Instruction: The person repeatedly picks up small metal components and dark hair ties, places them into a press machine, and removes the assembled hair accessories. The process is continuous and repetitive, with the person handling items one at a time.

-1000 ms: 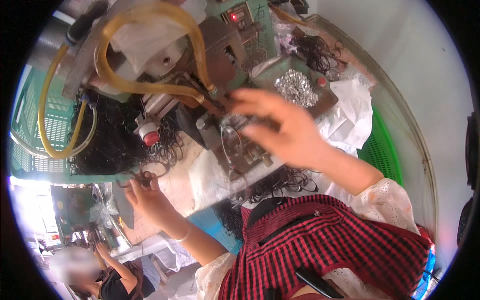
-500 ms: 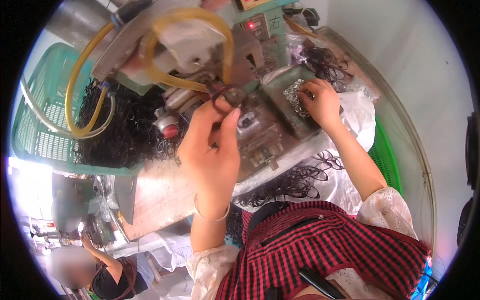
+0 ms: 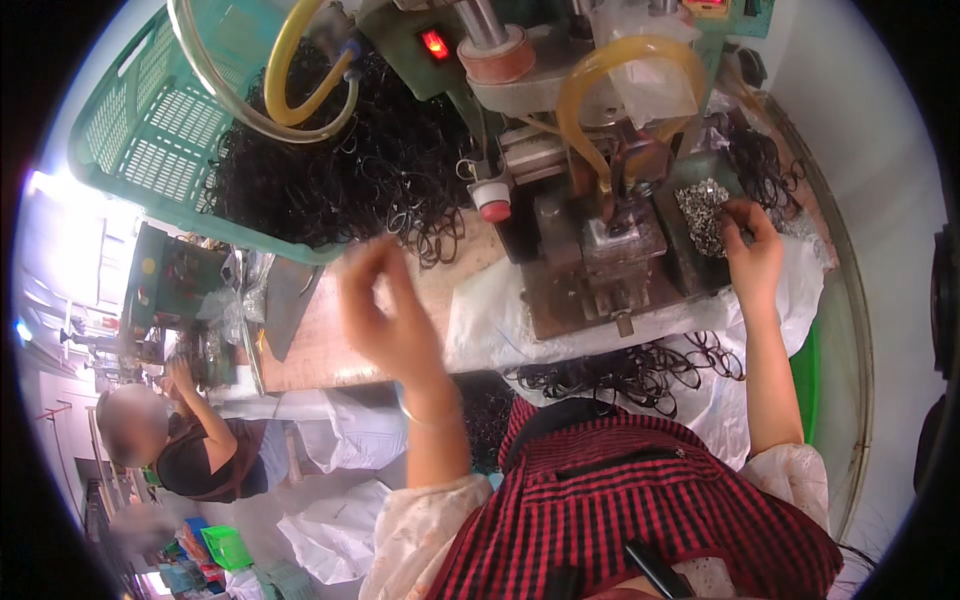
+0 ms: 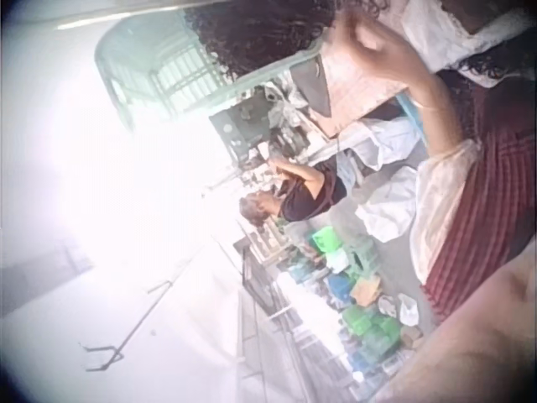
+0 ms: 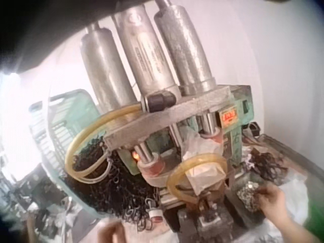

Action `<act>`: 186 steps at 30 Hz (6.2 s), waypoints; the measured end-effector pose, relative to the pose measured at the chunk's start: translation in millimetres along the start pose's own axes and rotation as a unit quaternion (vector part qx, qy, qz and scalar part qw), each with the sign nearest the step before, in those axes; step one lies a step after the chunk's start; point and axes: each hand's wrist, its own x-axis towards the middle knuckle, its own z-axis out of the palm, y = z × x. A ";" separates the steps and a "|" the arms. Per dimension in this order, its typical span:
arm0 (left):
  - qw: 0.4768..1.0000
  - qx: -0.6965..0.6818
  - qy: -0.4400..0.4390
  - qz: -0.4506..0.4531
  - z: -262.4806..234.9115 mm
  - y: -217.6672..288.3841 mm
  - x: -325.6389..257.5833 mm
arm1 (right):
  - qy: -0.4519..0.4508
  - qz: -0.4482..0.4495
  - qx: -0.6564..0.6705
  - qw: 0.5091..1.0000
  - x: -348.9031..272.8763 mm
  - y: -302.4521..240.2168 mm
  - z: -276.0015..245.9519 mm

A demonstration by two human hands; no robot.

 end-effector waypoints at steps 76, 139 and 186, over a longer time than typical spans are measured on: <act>0.947 -0.189 -0.260 -0.013 69.4 91.8 -6.8 | 0.028 -0.153 -0.237 0.959 9.4 -5.1 0.2; 0.924 -0.375 -0.082 -0.005 3.8 60.6 19.6 | -0.205 -0.008 0.307 0.929 -24.5 -143.0 21.4; 0.967 -0.203 0.026 -0.151 27.9 -82.9 24.7 | -0.002 -0.016 -0.069 0.997 -30.3 -21.2 -46.9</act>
